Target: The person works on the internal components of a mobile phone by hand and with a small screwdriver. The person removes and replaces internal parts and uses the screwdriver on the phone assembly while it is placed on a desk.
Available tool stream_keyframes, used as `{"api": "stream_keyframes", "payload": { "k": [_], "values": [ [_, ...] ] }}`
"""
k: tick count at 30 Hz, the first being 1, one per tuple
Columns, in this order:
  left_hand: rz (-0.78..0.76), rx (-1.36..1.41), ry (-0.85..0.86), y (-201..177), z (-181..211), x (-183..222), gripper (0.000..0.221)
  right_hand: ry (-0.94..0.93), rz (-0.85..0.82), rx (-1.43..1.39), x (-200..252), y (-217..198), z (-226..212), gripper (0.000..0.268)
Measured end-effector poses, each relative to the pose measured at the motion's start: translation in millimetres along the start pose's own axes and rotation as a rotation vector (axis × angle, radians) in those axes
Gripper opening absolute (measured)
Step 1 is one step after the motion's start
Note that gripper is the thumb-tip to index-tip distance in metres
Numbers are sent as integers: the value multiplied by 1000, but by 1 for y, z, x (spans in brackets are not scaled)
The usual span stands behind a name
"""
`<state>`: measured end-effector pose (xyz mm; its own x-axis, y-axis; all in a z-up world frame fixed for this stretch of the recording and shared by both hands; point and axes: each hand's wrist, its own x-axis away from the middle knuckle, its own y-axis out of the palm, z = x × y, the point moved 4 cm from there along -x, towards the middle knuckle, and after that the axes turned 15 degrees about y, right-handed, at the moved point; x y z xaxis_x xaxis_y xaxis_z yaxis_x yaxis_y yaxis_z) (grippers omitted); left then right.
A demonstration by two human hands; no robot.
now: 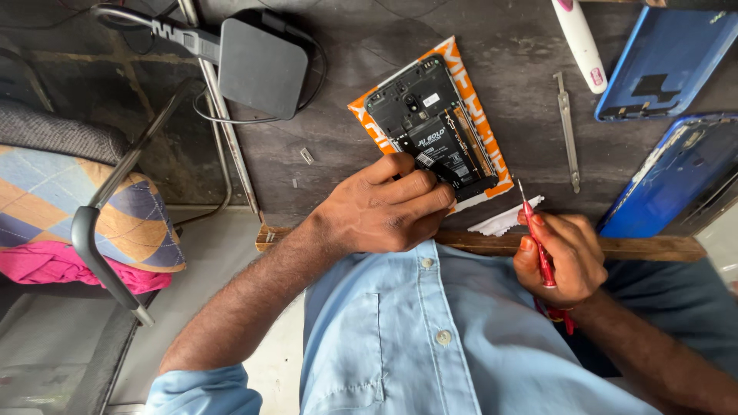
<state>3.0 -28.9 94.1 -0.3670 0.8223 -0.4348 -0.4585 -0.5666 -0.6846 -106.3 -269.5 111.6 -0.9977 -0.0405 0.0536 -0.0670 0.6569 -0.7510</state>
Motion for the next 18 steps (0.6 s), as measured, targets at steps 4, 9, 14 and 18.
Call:
{"api": "stream_keyframes", "payload": {
  "k": [4,9,14,18],
  "values": [
    [20,-23,36,-1,1,1,21,-12,3,-17,4,1,1,19],
    [21,-21,50,2,0,2,19,-32,27,-80,0,2,1,16],
    [10,-8,69,4,2,3,15,-20,142,-33,2,4,-7,15],
    [5,-33,87,5,3,6,15,-24,209,-5,11,5,-6,15]
  ]
}}
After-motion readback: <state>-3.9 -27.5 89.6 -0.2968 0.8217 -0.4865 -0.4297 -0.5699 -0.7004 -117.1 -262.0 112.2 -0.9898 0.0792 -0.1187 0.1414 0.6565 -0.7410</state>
